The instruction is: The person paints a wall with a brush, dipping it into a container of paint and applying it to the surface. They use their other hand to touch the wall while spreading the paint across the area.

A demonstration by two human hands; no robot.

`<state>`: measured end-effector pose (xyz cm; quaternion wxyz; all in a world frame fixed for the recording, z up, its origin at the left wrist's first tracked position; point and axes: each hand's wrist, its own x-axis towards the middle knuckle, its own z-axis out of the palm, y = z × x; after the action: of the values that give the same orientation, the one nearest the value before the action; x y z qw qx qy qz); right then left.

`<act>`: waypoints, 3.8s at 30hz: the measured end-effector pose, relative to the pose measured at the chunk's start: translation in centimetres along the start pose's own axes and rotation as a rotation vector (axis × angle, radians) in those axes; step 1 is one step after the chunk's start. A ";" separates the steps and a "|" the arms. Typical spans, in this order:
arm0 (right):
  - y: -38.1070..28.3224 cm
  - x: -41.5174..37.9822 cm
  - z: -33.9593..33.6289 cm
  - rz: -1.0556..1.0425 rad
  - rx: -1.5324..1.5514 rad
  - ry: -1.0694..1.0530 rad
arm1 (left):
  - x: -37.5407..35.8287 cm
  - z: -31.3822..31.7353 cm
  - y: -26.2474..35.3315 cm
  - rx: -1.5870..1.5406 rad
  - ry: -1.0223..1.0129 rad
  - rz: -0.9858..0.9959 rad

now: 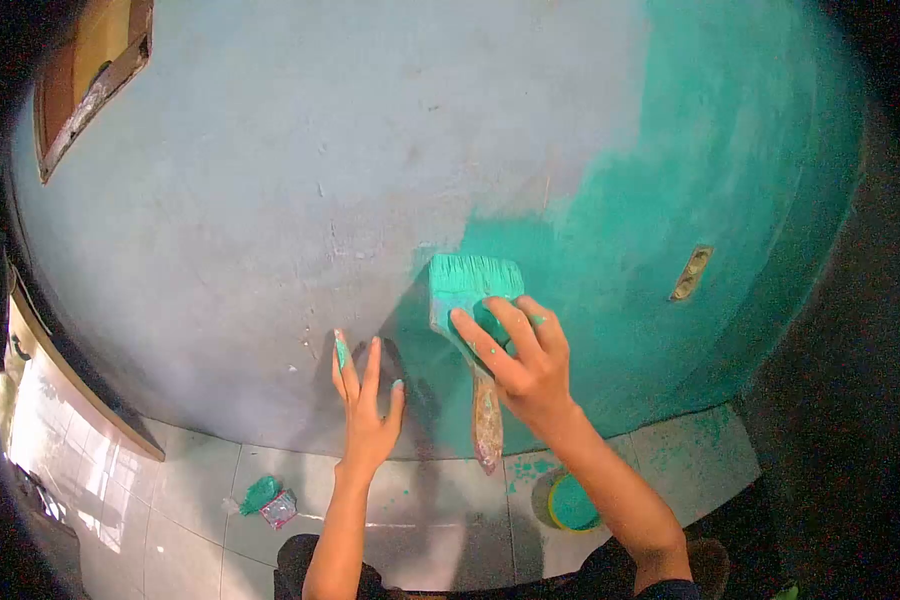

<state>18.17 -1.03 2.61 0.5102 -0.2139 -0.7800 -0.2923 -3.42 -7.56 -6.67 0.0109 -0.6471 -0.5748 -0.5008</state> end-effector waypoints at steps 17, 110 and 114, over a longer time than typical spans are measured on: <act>-3.3 -6.2 -0.2 0.123 0.153 -0.409 | 0.3 -0.6 0.6 -0.049 0.048 0.019; -0.4 -4.0 -1.3 0.169 -0.031 -0.017 | 0.6 0.5 -0.1 -0.029 -0.012 0.020; 0.1 -4.1 -1.6 0.161 -0.066 0.017 | 0.6 0.6 0.2 -0.019 -0.007 0.013</act>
<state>20.83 -2.19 -0.63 0.5312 -0.2903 -0.7459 -0.2778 -3.00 -6.79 -6.49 0.0061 -0.6524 -0.5660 -0.5039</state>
